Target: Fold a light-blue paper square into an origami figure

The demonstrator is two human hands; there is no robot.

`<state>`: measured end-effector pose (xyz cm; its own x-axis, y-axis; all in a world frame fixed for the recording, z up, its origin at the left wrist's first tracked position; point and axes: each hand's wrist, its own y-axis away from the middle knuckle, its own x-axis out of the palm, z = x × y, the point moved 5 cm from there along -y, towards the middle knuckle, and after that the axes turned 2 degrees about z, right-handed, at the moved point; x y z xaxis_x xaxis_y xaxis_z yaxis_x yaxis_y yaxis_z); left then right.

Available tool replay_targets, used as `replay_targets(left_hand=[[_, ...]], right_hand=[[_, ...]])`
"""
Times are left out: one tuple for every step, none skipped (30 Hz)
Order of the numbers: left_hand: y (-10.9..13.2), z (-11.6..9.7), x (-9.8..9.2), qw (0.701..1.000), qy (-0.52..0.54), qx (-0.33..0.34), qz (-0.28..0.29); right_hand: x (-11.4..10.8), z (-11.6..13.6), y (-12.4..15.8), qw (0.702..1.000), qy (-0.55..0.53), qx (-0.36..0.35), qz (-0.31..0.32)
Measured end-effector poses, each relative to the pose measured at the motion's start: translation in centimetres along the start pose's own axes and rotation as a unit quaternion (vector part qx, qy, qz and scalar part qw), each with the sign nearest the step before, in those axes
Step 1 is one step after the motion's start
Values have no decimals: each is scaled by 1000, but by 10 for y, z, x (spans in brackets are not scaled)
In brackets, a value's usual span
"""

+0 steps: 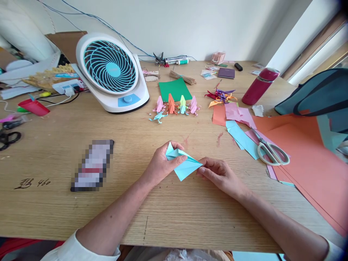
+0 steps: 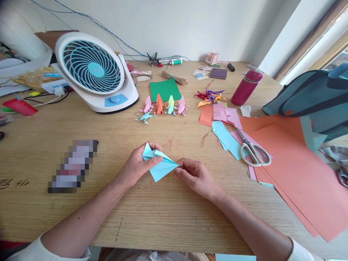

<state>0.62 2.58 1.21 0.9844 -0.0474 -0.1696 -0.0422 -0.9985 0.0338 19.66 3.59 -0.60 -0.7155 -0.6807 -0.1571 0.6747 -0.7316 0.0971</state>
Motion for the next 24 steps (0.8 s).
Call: replay_targets(left_hand=[[0,-1,0,1000,-5,2,1],[1,-2,1,1000,-11,6,0],[1,-3,1,1000,-19,12,-1],[2,-5,2,999,-30,21,-2],[3,-7,2,998,-44,33,-3],[4,-9,3,997,-60,45,-3],[5,-11,5,995,-77,56,-2],[6,-12,6,994,-93,65,1],[8,-13,8,992,-109,71,6],[9,-13,10,989,-125,74,11],[10,-13,12,987,-141,78,18],[11,-12,14,984,-155,83,25],[11,-12,15,981,-168,90,32],[12,-12,16,978,-178,99,38],[13,-12,17,976,-185,109,42],[13,-12,17,974,-189,118,43],[13,-12,17,973,-191,124,42],[13,-13,16,972,-192,126,40],[13,-14,16,973,-192,124,37],[13,-14,15,974,-190,121,36],[12,-15,15,975,-187,116,38],[12,-16,15,976,-183,111,42],[12,-17,15,977,-180,107,46],[12,-18,15,977,-177,106,50]], right_hand=[[0,0,0,1000,-2,-1,-1],[1,-1,0,1000,-5,-2,-1],[1,0,0,1000,-7,-3,-1],[1,0,0,1000,-8,-4,-1],[1,0,0,1000,-8,-3,-1],[1,0,0,1000,-7,-3,-4],[1,1,0,1000,-7,-5,-8],[2,1,0,1000,-6,-9,-13],[2,1,0,1000,-2,-15,-17],[3,2,0,1000,3,-22,-22],[3,2,0,999,8,-28,-26],[4,3,-1,999,15,-32,-30],[5,3,-1,999,24,-34,-35],[5,4,-1,998,33,-35,-42],[5,4,0,997,42,-34,-47],[4,5,0,997,50,-33,-50],[4,6,0,997,56,-30,-49],[3,6,-1,997,57,-28,-44],[3,6,-1,998,53,-24,-39],[2,6,-1,998,47,-21,-33],[1,6,-1,999,41,-17,-28],[0,5,-1,999,34,-13,-22],[-1,4,-2,1000,26,-7,-16],[-2,3,-2,1000,16,-1,-8]])
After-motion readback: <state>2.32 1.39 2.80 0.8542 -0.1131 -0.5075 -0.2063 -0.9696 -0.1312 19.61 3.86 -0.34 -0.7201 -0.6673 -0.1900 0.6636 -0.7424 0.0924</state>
